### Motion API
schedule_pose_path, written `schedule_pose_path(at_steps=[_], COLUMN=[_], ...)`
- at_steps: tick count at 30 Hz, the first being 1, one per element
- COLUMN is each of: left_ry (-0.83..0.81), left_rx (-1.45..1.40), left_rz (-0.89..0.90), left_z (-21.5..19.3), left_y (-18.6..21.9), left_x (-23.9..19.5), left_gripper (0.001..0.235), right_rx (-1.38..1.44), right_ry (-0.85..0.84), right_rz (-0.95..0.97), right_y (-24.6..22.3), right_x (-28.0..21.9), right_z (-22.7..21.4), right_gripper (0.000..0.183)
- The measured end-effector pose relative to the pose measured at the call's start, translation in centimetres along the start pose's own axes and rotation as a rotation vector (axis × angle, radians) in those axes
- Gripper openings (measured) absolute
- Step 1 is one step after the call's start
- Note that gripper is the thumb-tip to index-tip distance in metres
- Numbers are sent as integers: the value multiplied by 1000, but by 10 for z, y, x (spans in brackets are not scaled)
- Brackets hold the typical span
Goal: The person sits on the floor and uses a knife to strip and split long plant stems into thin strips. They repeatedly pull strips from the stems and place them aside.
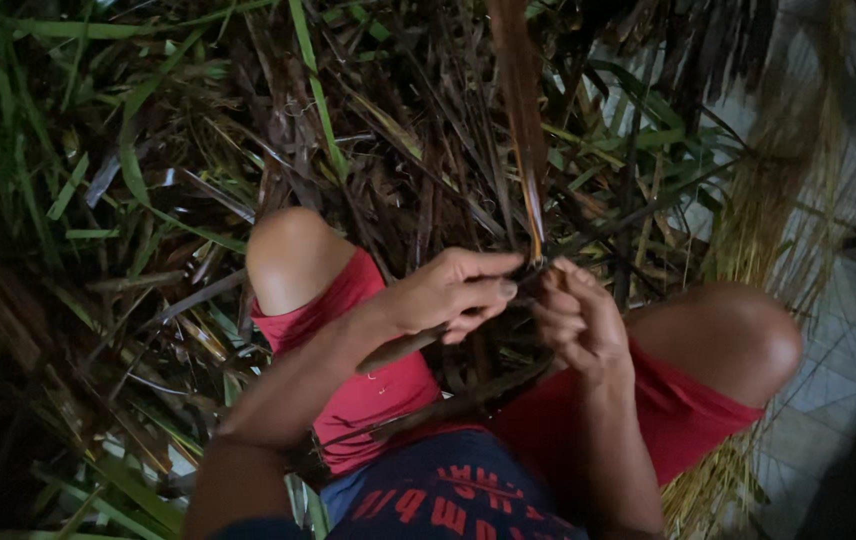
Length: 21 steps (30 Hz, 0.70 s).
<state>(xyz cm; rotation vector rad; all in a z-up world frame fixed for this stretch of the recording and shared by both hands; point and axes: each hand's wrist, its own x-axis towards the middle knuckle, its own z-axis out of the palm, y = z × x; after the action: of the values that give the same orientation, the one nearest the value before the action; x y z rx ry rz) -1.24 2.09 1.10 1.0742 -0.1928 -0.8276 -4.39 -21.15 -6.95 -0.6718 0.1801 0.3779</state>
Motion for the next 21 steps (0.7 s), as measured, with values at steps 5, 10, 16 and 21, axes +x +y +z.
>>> schedule_pose_path(at_steps=[5,10,16,21], left_ry=[-117,-35,-12,8], left_rx=[-66,4,106,155], left_rz=[-112,-94,-144,-151], left_z=[-1,5,-17,-18], left_y=[14,20,-7,0], left_x=[-20,-12,2,5], left_gripper=[53,10,19,41], right_rx=[215,-52,-6,57], right_ry=[-128,-10,3,11], right_rz=[237,158,174,201], right_y=[2,14,18,14], right_x=[-5,0,-1,-1], right_z=[-36,12,10,19], right_gripper=[19,24,22,18])
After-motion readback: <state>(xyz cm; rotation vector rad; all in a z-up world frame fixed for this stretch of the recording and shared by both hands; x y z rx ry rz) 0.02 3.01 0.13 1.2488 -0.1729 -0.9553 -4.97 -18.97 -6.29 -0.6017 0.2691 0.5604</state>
